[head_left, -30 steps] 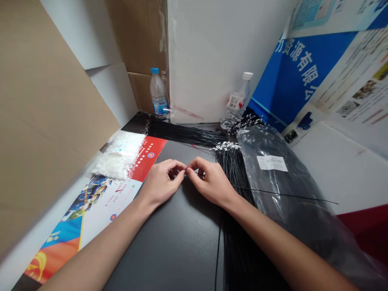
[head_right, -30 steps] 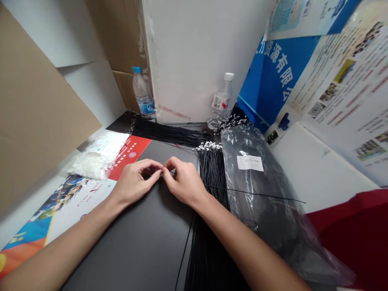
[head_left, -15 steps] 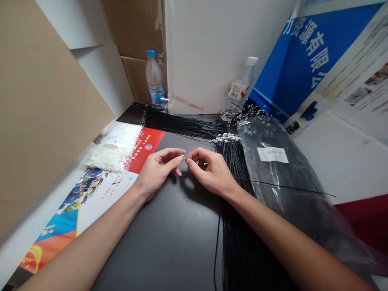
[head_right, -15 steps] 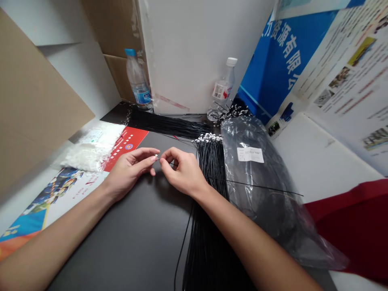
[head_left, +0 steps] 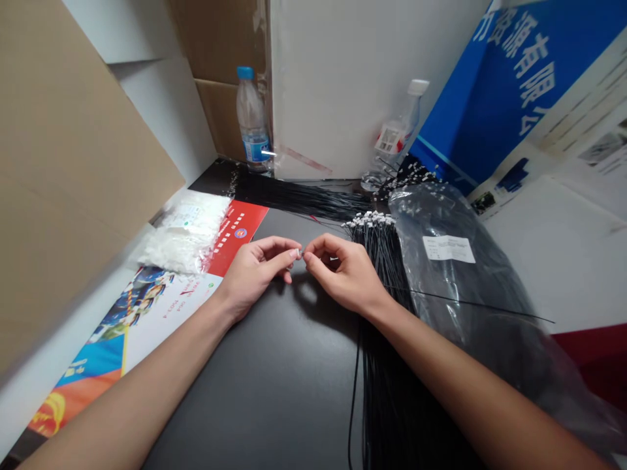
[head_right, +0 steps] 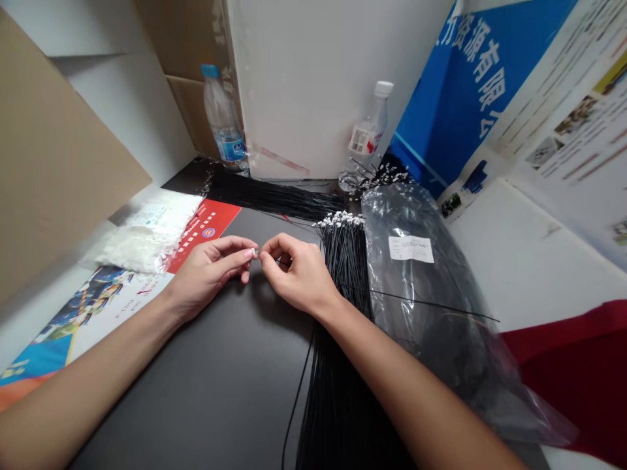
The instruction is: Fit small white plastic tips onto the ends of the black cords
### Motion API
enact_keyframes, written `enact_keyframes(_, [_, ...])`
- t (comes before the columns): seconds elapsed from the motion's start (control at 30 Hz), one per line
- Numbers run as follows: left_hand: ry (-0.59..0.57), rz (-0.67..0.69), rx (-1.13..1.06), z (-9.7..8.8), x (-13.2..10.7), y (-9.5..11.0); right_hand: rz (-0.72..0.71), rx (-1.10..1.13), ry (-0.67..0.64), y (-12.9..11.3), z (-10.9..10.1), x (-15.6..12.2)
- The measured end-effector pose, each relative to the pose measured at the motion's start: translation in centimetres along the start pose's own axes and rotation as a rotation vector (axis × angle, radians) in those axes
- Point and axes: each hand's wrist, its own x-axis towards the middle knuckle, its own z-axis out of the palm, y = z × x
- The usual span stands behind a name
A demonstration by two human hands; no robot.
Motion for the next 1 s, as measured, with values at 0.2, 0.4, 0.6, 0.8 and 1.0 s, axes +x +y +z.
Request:
enact_keyframes(0.2, [-0.025, -0.02, 0.023, -0.05, 0.08, -0.2, -0.035, 0.005, -0.007, -0.08, -0.24, 0.15])
enact_keyframes(0.4, [-0.023, -0.027, 0.008, -0.12, 0.17, -0.31, -0.048, 0.031, -0.008, 0.01, -0.33, 0.09])
enact_keyframes(0.6, [-0.019, -0.046, -0.003, -0.31, 0.07, -0.45, -0.067, 0.029, -0.012, -0.16, -0.25, 0.19])
enact_keyframes(0.8, [-0.039, -0.052, 0.009, -0.36, 0.1, -0.58, -0.091, 0.001, -0.013, -0.11, -0.34, 0.21])
enact_keyframes(1.0, [-0.043, -0.058, 0.003, -0.41, 0.23, -0.44, -0.106, -0.021, 0.002, 0.07, -0.32, 0.1])
